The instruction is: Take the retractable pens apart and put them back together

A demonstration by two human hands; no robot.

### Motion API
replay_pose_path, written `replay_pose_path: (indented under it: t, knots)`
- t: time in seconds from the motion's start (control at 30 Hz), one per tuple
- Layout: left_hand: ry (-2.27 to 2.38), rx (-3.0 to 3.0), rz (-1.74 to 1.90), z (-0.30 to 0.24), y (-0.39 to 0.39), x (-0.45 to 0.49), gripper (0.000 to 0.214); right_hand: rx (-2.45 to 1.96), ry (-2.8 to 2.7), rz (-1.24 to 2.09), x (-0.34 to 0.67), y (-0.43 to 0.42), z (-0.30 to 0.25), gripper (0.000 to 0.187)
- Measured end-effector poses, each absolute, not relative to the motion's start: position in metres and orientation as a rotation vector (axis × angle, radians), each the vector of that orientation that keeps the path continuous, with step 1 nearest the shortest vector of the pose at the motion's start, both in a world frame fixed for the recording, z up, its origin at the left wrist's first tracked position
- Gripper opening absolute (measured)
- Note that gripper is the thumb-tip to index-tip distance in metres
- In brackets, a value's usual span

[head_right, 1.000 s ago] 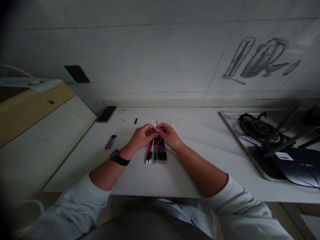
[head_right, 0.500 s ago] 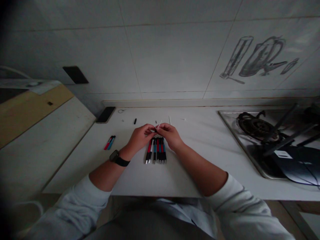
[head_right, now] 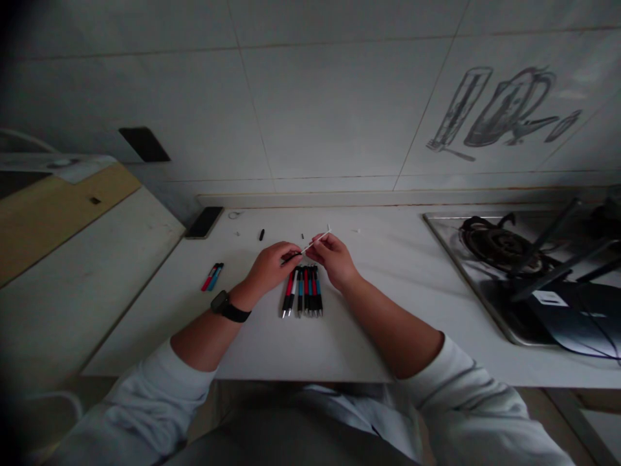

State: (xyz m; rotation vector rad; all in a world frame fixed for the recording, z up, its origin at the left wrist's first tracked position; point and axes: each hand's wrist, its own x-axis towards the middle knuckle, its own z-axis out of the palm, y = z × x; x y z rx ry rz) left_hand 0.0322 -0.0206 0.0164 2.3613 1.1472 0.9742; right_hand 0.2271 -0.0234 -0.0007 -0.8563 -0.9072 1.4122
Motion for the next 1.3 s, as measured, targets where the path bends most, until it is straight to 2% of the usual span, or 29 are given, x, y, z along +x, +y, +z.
replay_pose_path:
  t: [0.3,0.4,0.6,0.7,0.87,1.07,1.3]
  knots:
    - [1.145,2.395,0.969,0.014,-0.018,0.029,0.005,-0.903,-0.968,1.268,0.237,-0.016,0.004,0.038]
    - [1.167,2.392,0.940,0.012,-0.016,0.028,0.006,-1.044,-1.066,1.062,0.258,-0.004,0.006,0.036]
    - [1.170,2.390,0.913,0.008,-0.014,0.027,0.007,-1.568,-1.559,0.444,0.290,0.011,0.000,0.037]
    - [1.171,2.394,0.888,0.006,-0.014,0.028,0.007,-1.703,-1.704,0.286,0.288,0.016,-0.007,0.036]
    - [1.176,2.388,0.864,0.005,-0.013,0.027,0.008,-1.796,-1.756,0.208,0.286,0.022,-0.012,0.040]
    - [1.190,2.388,0.835,0.007,-0.014,0.025,0.009,-1.875,-2.014,0.214,0.298,0.010,-0.005,0.030]
    - [1.199,2.423,0.805,0.008,-0.014,0.024,0.009,-1.915,-2.172,0.216,0.300,0.009,-0.001,0.027]
